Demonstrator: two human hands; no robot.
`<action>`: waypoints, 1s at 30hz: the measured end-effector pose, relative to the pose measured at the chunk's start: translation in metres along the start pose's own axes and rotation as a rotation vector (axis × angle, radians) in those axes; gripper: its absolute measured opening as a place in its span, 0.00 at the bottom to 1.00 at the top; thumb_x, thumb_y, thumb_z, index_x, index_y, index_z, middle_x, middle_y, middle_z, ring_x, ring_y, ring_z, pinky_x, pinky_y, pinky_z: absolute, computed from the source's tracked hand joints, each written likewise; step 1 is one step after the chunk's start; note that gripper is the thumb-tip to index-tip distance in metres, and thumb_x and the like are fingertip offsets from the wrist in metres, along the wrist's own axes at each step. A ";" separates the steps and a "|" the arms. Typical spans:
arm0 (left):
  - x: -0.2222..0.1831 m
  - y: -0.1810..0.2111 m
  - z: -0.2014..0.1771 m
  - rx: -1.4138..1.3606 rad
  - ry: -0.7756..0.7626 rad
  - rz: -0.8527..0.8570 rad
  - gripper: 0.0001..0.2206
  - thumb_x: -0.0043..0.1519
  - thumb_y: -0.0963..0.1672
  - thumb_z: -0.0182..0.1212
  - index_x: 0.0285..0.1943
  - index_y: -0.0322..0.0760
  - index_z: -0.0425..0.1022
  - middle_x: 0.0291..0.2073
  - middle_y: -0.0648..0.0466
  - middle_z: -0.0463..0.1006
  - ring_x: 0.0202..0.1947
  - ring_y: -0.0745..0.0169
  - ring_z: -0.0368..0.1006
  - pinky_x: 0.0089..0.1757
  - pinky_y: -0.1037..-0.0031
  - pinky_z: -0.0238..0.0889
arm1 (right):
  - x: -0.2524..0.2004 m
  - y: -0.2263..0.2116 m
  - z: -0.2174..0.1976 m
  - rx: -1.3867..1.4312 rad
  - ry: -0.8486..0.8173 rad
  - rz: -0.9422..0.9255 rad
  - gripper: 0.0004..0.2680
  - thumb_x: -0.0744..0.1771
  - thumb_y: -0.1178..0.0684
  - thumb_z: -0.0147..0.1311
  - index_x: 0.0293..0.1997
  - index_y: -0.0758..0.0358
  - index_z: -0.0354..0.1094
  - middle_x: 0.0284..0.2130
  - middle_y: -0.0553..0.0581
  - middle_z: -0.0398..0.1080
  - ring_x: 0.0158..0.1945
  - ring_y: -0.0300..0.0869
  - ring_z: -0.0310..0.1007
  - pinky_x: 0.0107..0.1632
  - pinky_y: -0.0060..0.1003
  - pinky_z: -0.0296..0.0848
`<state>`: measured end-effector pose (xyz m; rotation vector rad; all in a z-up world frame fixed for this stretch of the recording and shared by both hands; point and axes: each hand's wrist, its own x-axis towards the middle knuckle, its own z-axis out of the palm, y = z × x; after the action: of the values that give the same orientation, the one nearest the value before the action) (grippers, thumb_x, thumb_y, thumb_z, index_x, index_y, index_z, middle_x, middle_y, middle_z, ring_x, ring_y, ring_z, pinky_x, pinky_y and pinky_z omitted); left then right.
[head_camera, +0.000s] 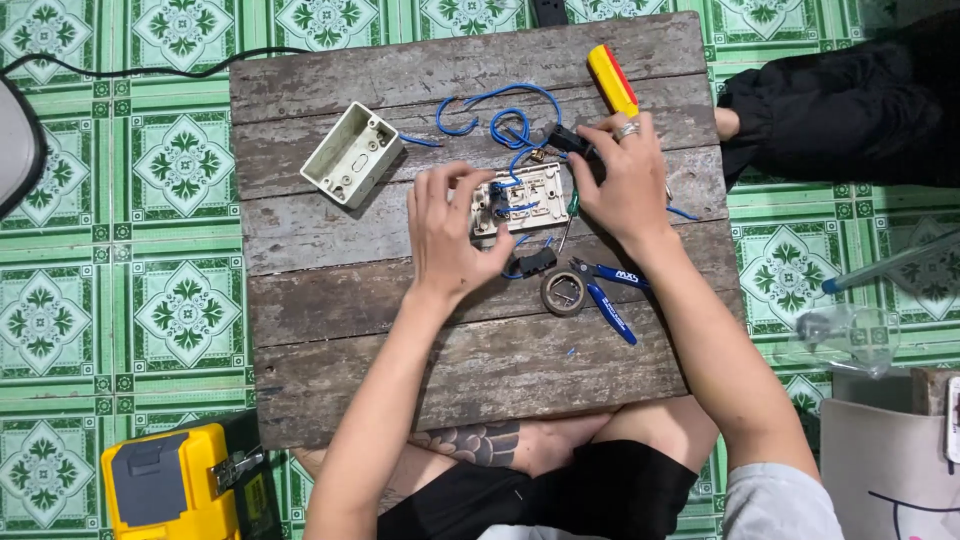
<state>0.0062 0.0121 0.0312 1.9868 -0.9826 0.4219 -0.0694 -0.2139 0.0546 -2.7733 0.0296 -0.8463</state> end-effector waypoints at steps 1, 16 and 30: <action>0.001 0.002 -0.005 0.001 0.001 0.000 0.21 0.49 0.46 0.61 0.53 0.42 0.73 0.44 0.51 0.68 0.44 0.54 0.60 0.44 0.65 0.57 | -0.002 0.003 0.004 0.000 0.001 -0.001 0.07 0.67 0.58 0.66 0.48 0.67 0.78 0.40 0.56 0.68 0.46 0.50 0.65 0.47 0.41 0.68; 0.001 -0.011 -0.008 0.009 -0.283 -0.118 0.36 0.46 0.49 0.66 0.68 0.44 0.69 0.57 0.51 0.70 0.55 0.56 0.59 0.51 0.61 0.53 | -0.003 0.010 0.003 0.405 0.114 0.061 0.17 0.61 0.69 0.68 0.53 0.60 0.75 0.39 0.56 0.77 0.38 0.48 0.77 0.46 0.45 0.74; 0.105 -0.013 0.060 0.192 -0.480 -0.189 0.04 0.51 0.49 0.68 0.30 0.53 0.83 0.19 0.62 0.80 0.26 0.53 0.80 0.30 0.58 0.73 | 0.000 0.008 -0.007 0.370 0.369 0.109 0.15 0.61 0.75 0.58 0.50 0.67 0.75 0.43 0.60 0.70 0.42 0.57 0.77 0.44 0.46 0.78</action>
<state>0.0782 -0.0831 0.0533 2.3928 -1.0564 -0.0781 -0.0728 -0.2236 0.0582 -2.2265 0.0797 -1.1862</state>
